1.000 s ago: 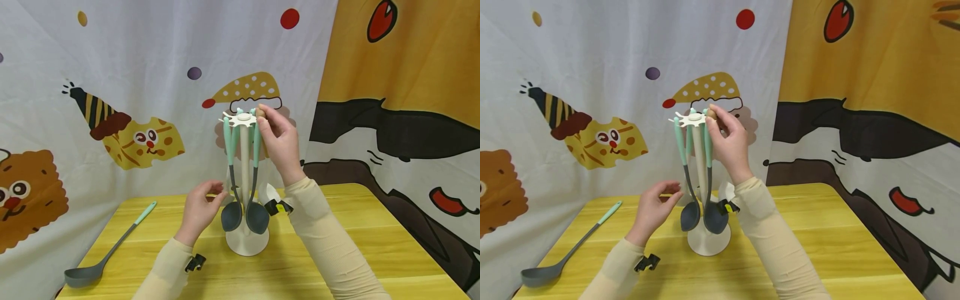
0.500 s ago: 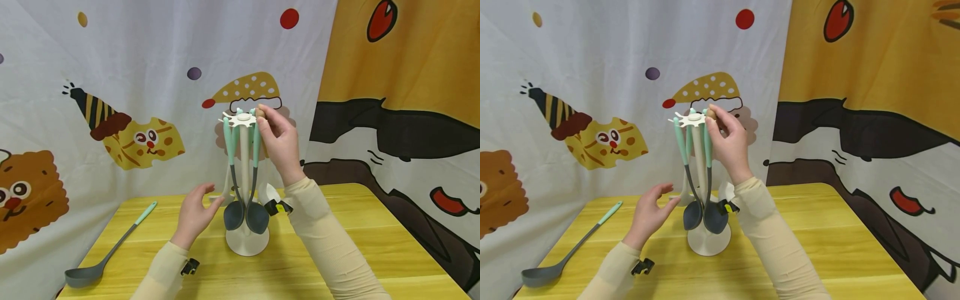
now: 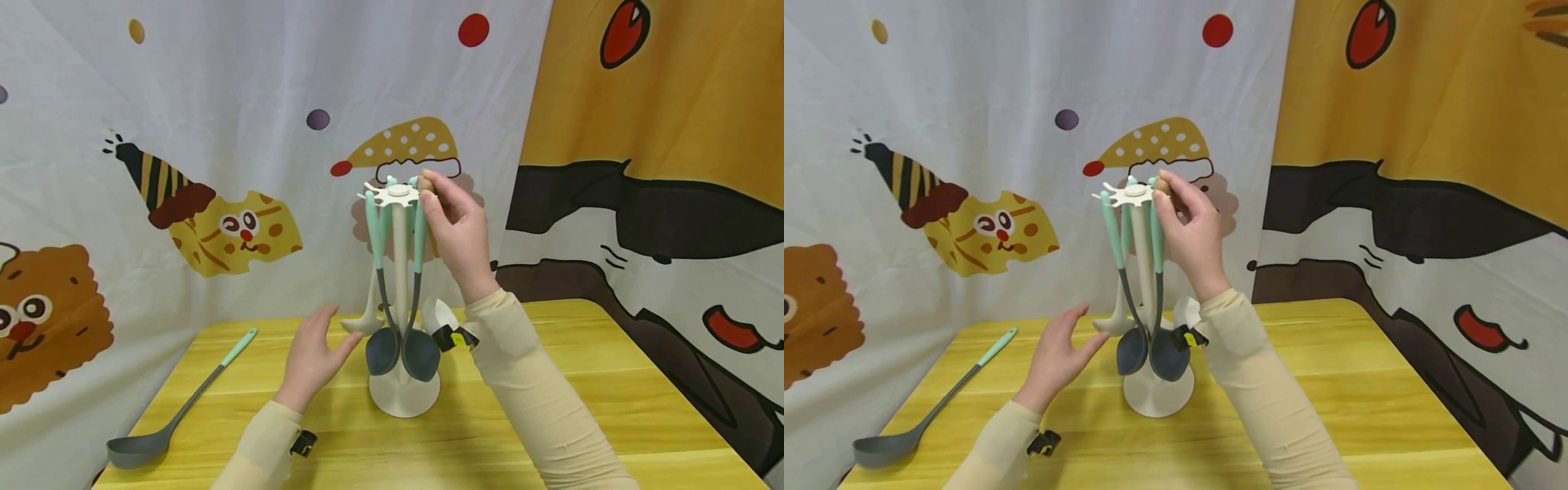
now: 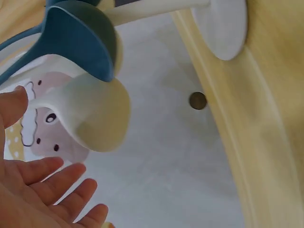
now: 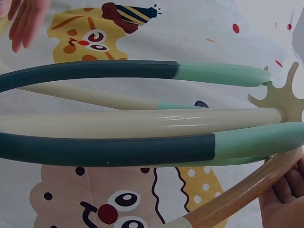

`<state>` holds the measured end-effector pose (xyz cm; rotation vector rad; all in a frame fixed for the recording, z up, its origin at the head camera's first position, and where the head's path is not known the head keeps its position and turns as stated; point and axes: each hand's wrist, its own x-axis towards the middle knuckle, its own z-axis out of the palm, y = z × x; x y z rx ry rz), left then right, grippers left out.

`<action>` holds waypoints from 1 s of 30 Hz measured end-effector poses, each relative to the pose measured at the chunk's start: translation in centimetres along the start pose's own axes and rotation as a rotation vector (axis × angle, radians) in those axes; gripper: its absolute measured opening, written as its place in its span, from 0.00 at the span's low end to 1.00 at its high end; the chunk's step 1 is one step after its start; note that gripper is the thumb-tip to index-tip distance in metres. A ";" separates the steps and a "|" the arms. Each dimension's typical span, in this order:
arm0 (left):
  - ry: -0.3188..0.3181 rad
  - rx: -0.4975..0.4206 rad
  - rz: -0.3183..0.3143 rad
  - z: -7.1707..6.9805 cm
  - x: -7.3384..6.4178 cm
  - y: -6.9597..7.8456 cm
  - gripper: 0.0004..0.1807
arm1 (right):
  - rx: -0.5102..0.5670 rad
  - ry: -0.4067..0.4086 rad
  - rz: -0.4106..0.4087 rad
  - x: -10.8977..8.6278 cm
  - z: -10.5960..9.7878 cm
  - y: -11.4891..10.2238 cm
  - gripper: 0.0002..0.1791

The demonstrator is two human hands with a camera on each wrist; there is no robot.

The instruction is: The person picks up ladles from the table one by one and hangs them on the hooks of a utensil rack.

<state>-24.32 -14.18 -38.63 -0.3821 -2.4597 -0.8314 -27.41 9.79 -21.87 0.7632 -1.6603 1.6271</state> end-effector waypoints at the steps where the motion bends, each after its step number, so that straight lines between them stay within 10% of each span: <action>1: -0.011 0.013 -0.011 0.1 0.0 -0.2 0.37 | 0.001 0.000 -0.001 0.0 0.0 0.0 0.20; 30: -0.206 0.152 -0.180 0.8 -2.0 -4.8 0.51 | -0.005 0.000 -0.001 0.0 0.0 0.1 0.20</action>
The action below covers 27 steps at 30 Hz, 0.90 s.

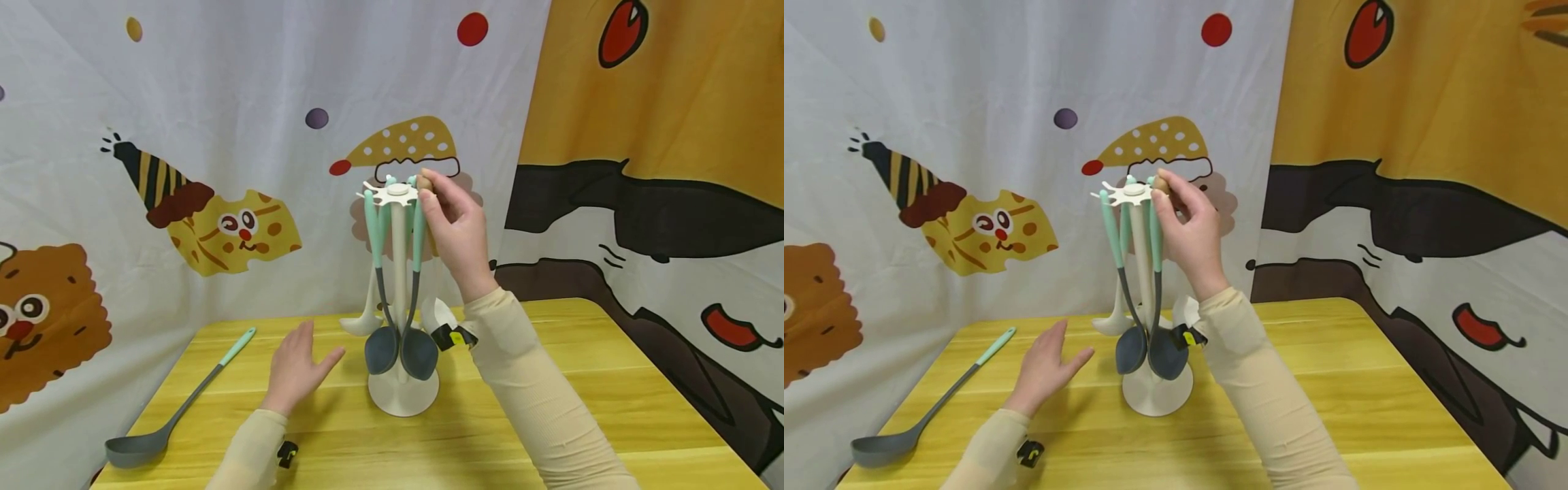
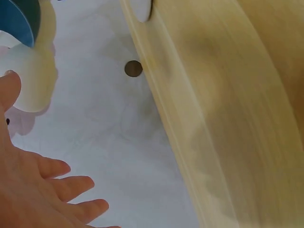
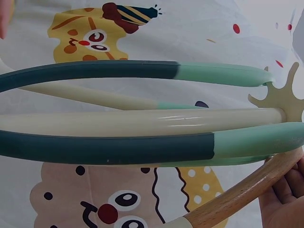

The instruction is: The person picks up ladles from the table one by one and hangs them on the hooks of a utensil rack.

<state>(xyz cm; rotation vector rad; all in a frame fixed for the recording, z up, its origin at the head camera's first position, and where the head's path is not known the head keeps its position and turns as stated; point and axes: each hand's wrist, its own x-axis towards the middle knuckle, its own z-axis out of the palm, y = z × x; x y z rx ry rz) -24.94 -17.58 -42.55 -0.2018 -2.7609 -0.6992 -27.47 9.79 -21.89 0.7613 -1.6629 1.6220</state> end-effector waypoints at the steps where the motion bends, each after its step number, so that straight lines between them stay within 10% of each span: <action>1: -0.017 0.008 -0.018 0.0 0.0 -0.1 0.52 | 0.000 0.000 0.000 0.0 0.0 0.0 0.20; 27: -0.216 0.143 -0.233 -1.3 -1.2 -5.3 0.64 | 0.002 -0.002 0.011 -0.1 0.0 -0.2 0.20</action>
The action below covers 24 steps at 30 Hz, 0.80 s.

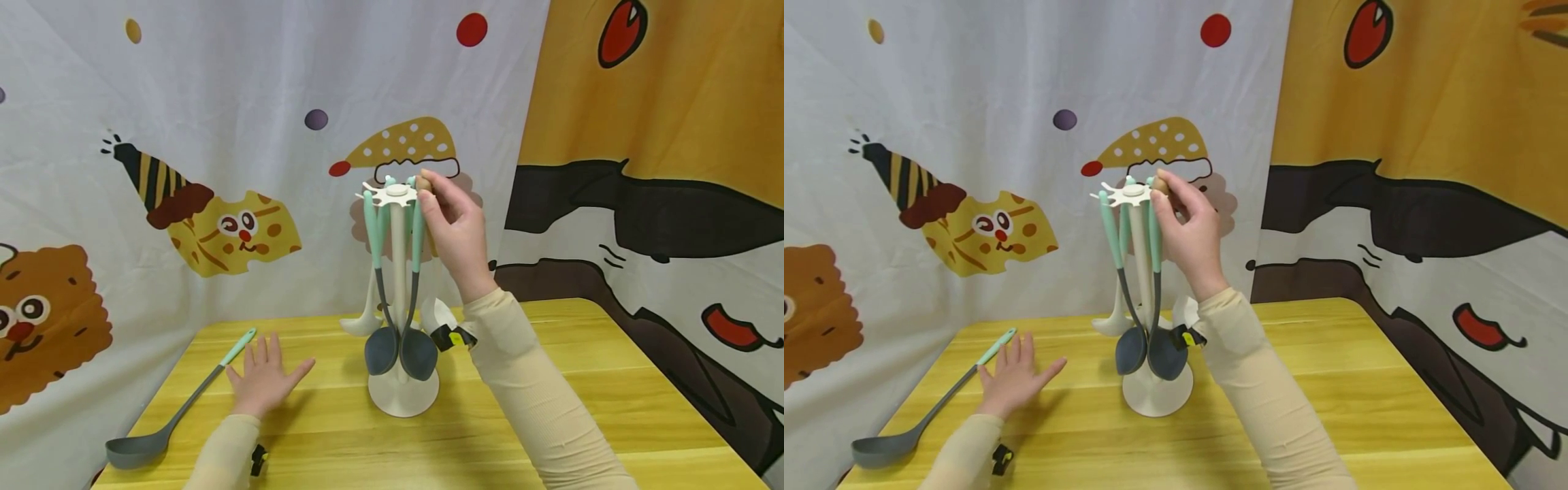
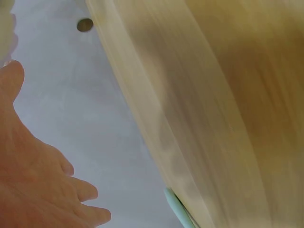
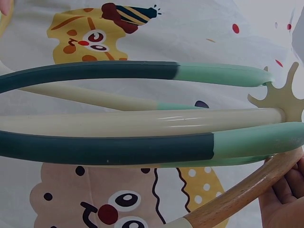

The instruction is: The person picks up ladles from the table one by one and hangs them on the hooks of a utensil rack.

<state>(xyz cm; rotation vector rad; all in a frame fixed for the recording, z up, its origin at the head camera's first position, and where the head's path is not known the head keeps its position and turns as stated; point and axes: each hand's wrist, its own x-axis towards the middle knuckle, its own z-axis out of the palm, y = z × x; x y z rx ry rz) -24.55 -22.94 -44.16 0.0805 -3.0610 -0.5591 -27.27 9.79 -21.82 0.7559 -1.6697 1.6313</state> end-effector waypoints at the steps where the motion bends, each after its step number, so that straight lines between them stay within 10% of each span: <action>1: 0.000 0.003 -0.005 -0.1 0.1 -0.3 0.65 | 0.000 0.000 0.001 0.0 0.0 0.0 0.20; 24: -0.100 -0.055 -0.150 -2.2 0.4 -6.2 0.68 | 0.011 -0.001 0.001 -0.1 0.0 0.0 0.20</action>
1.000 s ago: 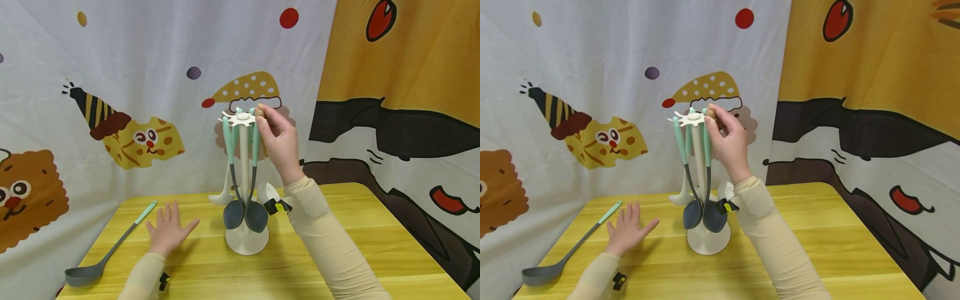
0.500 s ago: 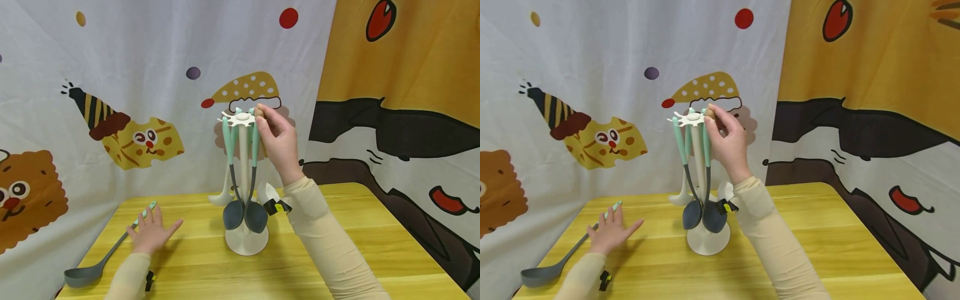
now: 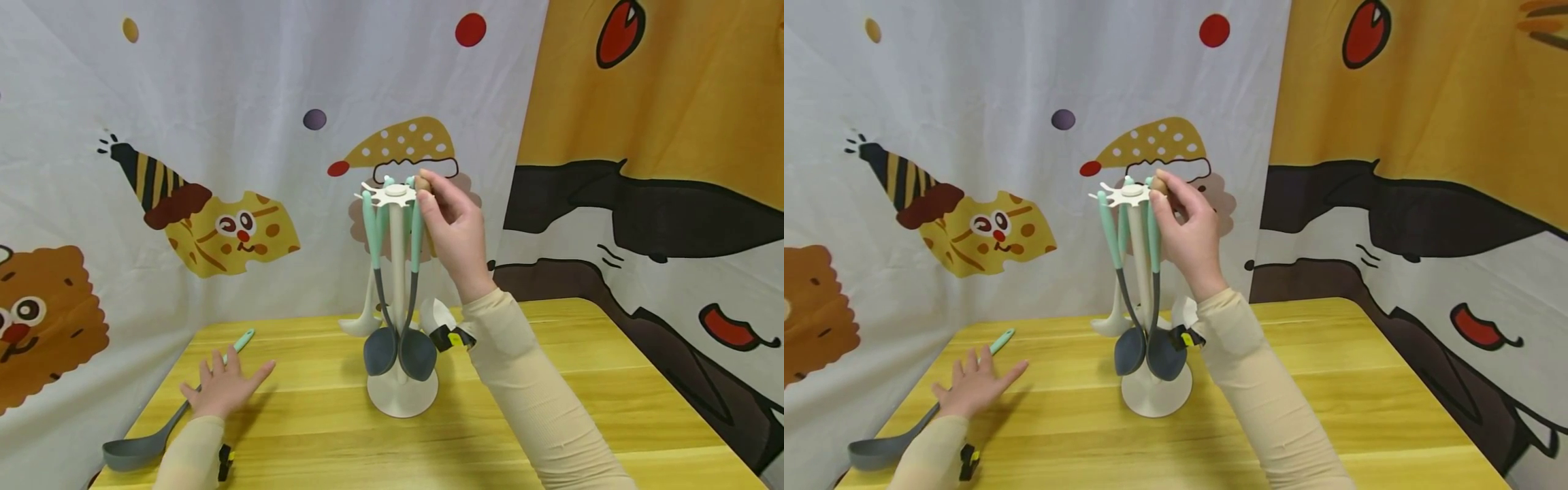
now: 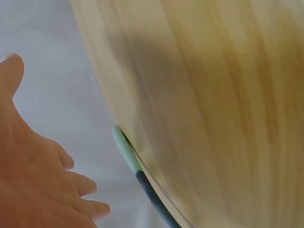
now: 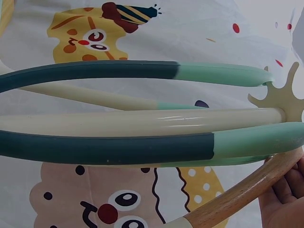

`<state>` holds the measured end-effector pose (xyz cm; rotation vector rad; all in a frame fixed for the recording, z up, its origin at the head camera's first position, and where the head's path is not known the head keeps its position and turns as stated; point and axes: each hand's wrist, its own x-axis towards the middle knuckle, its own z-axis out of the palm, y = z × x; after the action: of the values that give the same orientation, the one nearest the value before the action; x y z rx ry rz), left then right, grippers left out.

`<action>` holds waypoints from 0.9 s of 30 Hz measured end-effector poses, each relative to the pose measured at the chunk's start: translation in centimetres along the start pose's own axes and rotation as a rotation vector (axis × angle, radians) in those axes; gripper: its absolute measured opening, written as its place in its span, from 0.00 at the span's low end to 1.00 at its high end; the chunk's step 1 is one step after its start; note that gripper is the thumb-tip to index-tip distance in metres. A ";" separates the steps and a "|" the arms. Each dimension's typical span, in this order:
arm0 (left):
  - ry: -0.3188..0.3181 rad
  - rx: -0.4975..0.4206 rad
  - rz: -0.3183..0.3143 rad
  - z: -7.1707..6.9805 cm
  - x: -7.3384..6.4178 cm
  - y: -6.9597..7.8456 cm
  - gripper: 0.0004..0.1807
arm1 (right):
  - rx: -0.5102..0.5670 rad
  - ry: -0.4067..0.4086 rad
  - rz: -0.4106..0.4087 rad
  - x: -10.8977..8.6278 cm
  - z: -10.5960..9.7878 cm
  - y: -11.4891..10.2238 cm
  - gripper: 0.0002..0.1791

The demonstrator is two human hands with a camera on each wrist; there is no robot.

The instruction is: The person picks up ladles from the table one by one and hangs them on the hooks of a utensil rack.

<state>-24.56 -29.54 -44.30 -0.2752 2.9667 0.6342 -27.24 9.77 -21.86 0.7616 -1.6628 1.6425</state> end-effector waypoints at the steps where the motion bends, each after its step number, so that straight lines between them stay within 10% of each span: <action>1: -0.004 -0.002 -0.006 0.0 0.1 -0.3 0.68 | -0.001 0.000 0.000 0.0 0.0 0.0 0.20; 27: -0.030 0.027 -0.176 -1.1 1.1 -5.8 0.73 | -0.007 0.003 -0.011 0.0 0.0 0.2 0.20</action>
<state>-24.58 -35.38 -45.73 -0.5133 2.8779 0.5712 -27.41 9.77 -21.94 0.7638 -1.6587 1.6290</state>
